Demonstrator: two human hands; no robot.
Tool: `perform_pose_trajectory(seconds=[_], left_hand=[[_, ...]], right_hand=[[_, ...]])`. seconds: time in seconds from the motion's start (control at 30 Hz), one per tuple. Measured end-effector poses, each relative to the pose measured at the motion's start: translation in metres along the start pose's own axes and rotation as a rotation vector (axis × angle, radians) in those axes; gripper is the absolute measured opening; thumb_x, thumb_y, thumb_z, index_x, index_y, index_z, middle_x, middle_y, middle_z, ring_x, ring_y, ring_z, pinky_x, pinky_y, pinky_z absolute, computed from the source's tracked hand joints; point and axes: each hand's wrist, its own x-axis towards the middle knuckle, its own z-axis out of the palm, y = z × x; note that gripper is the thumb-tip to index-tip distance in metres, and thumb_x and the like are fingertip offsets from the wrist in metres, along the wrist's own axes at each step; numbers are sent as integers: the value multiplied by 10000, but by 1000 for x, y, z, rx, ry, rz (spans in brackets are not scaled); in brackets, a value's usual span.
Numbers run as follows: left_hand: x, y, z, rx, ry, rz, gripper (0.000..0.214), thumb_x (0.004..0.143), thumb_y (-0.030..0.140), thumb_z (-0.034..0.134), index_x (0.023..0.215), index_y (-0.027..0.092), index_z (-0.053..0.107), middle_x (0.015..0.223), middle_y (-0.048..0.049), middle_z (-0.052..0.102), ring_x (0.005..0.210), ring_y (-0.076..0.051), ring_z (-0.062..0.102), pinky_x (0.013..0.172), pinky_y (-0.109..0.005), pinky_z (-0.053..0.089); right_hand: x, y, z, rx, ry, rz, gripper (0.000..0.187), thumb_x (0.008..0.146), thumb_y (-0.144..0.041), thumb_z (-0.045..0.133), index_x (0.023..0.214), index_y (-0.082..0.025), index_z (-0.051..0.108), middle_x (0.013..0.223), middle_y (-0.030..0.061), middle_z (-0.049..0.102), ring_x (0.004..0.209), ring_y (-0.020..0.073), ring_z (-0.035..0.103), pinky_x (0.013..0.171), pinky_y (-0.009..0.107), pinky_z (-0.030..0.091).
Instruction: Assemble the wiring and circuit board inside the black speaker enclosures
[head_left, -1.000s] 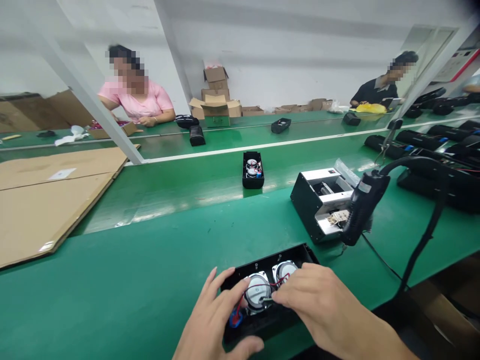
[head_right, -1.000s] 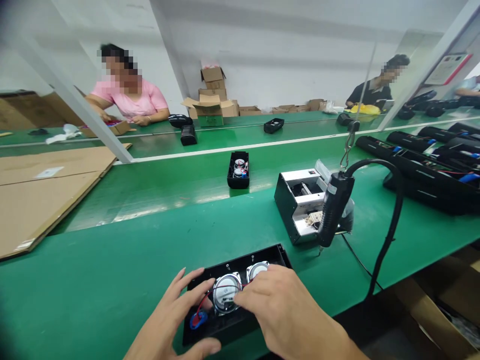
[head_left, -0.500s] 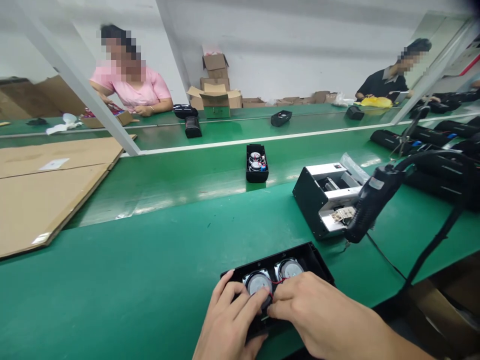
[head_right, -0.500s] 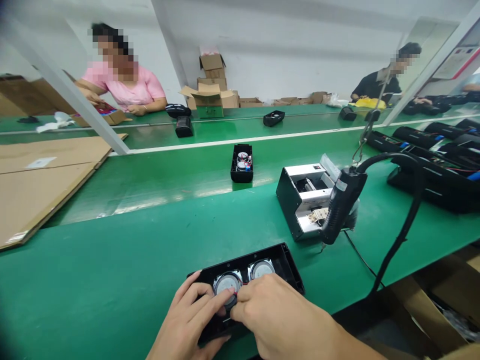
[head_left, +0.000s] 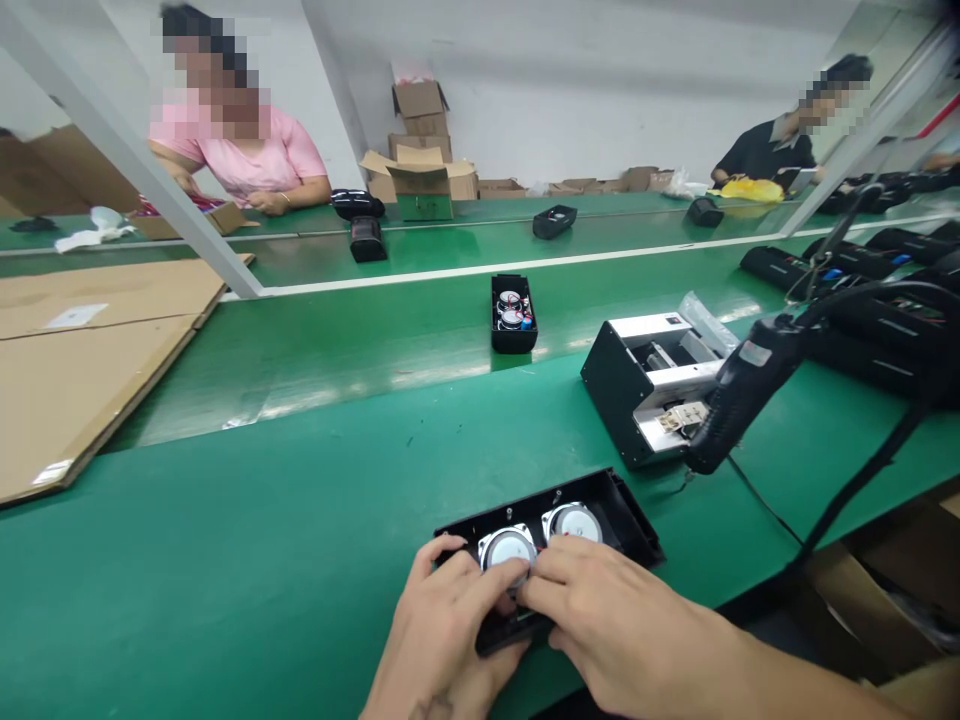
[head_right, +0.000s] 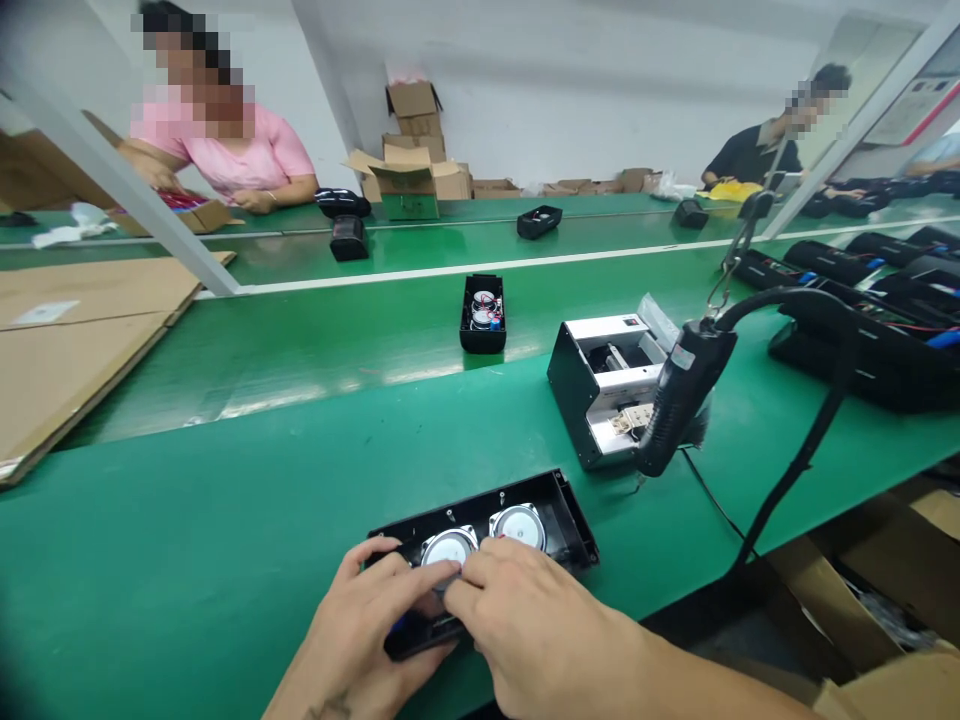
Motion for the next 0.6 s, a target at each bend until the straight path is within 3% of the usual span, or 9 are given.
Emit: perform_pose_trajectory(seconds=[0.13,0.2,0.3,0.37,0.5,0.6], left_hand=[[39,-7,-33,-230,-240,-379,487,693,245,888,1158,332,773,847,62,787,893,-215,742,926,-392,539],[64,-13,-52,-378,-357,-514,483,662,369,943,1115,295,793,841,55,755,819,-197,713,758,-315,528],[92,-21,-72,-489,-485,-552,502,635,435,958,1064,241,784,788,71,703,701,-140,634,653,-263,447],[100,-23,-77,-489,-531,-538,515,617,424,969,1058,234,782,782,77,696,699,-129,614,654,-257,417],[99,-22,-77,-478,-565,-517,535,613,407,972,1088,244,785,804,77,701,720,-134,614,664,-262,404],[96,-19,-76,-489,-554,-540,500,622,394,958,1061,232,781,787,78,687,714,-132,599,666,-264,400]], right_hand=[[25,0,-27,-175,18,0,203,919,-185,692,1116,-199,737,994,83,762,956,270,692,818,370,497],[44,2,-49,-186,10,41,185,840,-299,792,992,-201,752,843,56,725,786,236,665,673,338,430],[68,8,-75,-35,-81,89,273,731,-363,862,944,-228,758,730,-11,669,637,171,594,518,290,331],[76,11,-82,38,-128,96,282,690,-384,883,880,-231,742,708,-28,646,633,157,581,490,274,327],[76,13,-79,34,-116,96,276,669,-383,883,844,-235,729,722,-23,646,729,177,608,516,261,352],[74,13,-76,22,-109,98,270,664,-389,881,839,-248,730,697,-37,624,669,161,573,503,264,329]])
